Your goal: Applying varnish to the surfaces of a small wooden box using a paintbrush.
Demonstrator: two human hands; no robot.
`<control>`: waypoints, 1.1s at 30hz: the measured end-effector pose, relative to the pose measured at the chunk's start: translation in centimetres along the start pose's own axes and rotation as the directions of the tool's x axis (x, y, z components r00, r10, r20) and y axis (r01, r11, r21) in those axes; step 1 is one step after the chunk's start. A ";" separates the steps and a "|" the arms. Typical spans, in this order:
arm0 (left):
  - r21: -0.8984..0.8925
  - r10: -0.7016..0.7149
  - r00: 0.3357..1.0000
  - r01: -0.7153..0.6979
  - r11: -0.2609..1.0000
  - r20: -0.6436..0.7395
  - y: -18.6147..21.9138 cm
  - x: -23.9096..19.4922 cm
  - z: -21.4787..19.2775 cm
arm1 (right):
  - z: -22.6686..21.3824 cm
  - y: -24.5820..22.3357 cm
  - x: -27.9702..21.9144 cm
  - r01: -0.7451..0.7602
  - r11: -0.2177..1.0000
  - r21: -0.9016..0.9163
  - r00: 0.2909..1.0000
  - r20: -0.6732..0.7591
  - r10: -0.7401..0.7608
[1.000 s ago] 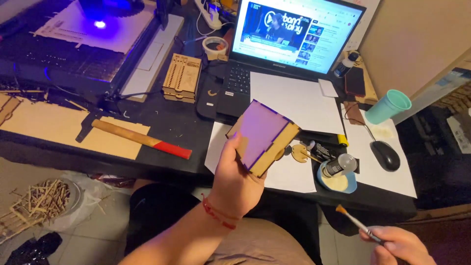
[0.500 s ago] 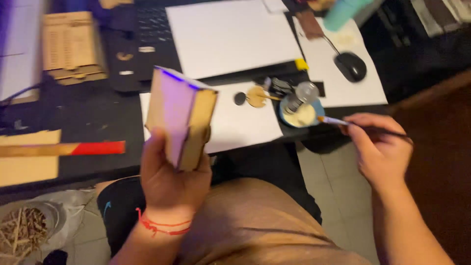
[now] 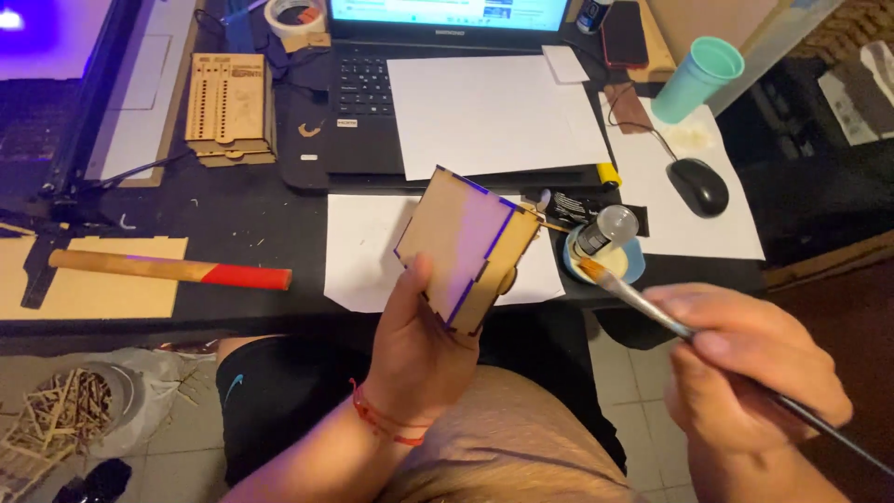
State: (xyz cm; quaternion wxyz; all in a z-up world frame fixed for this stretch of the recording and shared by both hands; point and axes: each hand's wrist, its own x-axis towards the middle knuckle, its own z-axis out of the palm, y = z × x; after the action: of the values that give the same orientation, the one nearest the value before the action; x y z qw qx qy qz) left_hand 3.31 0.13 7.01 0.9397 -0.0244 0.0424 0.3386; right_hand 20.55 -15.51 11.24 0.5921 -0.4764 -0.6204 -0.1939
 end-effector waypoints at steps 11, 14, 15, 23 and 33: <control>0.031 0.046 0.999 -0.046 0.998 0.006 0.7 -0.6 -0.4 | 3.4 -1.4 2.3 0.001 0.999 -0.032 0.963 0.268 0.008; -0.021 -0.009 0.999 0.009 1.000 -0.037 0.8 -0.6 -1.0 | 3.0 -1.6 2.4 -0.014 1.000 0.015 0.946 0.323 0.008; -0.023 -0.007 0.999 0.006 1.000 -0.036 0.8 -0.6 -0.9 | 2.9 -1.6 2.3 -0.012 1.000 0.017 0.946 0.325 0.006; 0.012 0.013 1.000 -0.014 1.000 0.009 0.7 -0.6 -0.3 | 2.1 -0.9 2.4 -0.037 0.998 -0.058 0.985 0.168 0.046; 0.132 0.074 0.994 -0.083 0.988 0.074 0.5 -0.1 -1.0 | 4.2 -4.2 3.8 0.034 0.996 0.078 0.826 0.559 -0.072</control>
State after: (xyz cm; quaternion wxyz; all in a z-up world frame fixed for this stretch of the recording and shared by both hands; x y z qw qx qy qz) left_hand 2.84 0.40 5.97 0.9260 0.0524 0.0334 0.3723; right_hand 15.41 -12.66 15.16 0.3934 -0.4756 -0.7857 -0.0416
